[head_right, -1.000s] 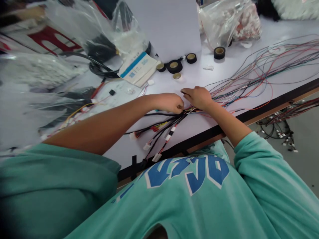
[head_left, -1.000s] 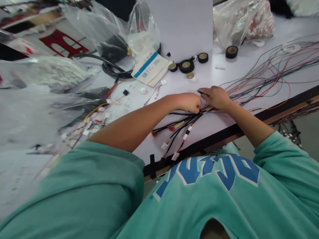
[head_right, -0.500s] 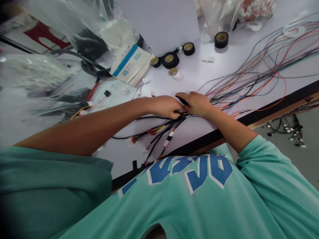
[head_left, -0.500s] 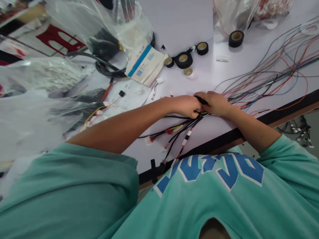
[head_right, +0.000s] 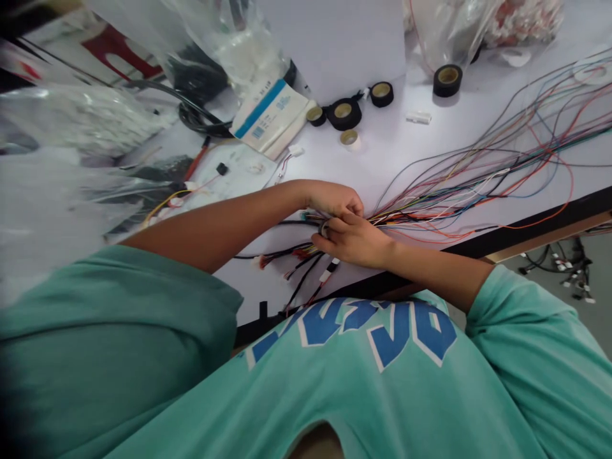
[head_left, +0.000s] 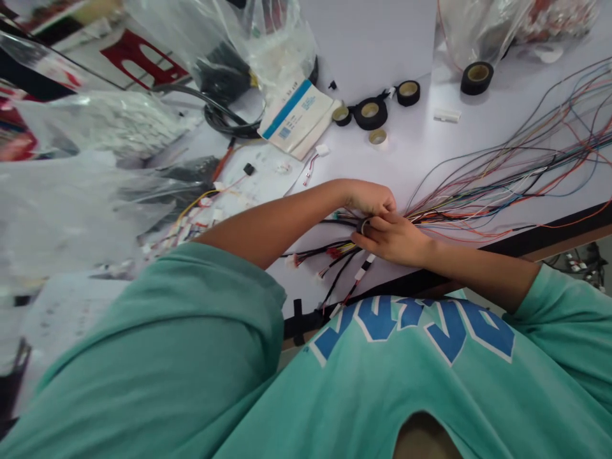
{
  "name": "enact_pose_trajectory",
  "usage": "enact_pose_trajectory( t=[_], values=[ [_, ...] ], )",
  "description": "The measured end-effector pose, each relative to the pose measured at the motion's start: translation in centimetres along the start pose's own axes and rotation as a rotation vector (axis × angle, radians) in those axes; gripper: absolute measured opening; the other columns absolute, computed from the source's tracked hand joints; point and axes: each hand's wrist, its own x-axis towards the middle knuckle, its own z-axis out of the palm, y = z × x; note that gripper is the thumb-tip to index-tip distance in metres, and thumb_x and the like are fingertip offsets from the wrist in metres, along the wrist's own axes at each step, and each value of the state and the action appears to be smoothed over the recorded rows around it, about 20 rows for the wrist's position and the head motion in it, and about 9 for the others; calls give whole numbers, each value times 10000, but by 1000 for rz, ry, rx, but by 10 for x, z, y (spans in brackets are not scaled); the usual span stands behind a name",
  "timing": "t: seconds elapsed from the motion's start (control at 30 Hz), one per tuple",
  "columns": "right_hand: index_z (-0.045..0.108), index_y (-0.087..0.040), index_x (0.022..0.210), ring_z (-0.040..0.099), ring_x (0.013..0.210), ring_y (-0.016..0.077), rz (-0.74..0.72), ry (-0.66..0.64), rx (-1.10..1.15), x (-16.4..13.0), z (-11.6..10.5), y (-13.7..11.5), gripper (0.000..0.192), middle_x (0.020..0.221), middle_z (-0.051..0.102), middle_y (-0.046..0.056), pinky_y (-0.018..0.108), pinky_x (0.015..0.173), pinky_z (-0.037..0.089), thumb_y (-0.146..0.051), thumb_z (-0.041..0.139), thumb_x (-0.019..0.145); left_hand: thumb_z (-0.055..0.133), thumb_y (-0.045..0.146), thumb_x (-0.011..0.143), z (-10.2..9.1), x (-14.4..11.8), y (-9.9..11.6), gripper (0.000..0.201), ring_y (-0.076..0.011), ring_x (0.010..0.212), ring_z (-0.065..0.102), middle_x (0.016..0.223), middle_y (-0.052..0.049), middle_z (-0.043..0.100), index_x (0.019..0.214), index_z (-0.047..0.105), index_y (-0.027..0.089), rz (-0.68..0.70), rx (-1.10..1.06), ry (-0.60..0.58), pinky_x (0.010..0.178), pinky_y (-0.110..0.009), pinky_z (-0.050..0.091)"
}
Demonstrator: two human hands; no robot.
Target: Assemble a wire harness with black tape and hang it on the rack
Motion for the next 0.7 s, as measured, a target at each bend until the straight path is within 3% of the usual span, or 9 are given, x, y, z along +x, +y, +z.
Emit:
enact_pose_trajectory(
  t=[0.17,0.3,0.4,0.47,0.57,0.7],
  values=[
    [595,-140,1085,556,832,187,61,39,270,-2,3,7,344,793,645,76,368,803,439,-126,305,900,577,213,515,-1,0,-1,60,-99,506,391,468,45,471,549,585,164,-17,-5,4,514,-242,302],
    [534,-146,1040,552,784,137,150,129,884,-17,-10,34,288,843,610,39,297,744,443,-148,493,755,594,231,557,2,0,-7,87,-111,576,431,551,24,553,604,617,161,83,-56,25,585,-250,359],
    [479,-149,989,522,637,102,235,159,1397,-25,-21,57,352,676,552,-36,257,644,426,-118,540,644,561,243,609,6,0,-12,115,-108,631,460,622,22,576,661,614,156,172,-71,109,652,-243,378],
    [467,-150,935,492,579,97,316,196,1610,-28,-23,70,356,585,516,-61,248,593,401,-106,555,593,537,262,621,9,-1,-14,128,-103,597,454,579,39,530,662,596,156,129,-39,148,626,-233,363],
    [476,-146,873,476,559,97,399,214,1750,-30,-21,79,342,539,521,-59,246,560,372,-97,576,550,535,322,624,12,-4,-14,169,-96,532,425,526,53,464,644,574,159,70,-34,175,561,-229,326],
    [488,-131,859,483,548,91,466,251,1802,-28,-17,80,341,532,518,-61,251,567,374,-74,576,535,561,416,634,15,-7,-11,261,-86,504,397,506,59,446,622,565,155,110,-58,211,544,-229,312]
  ],
)
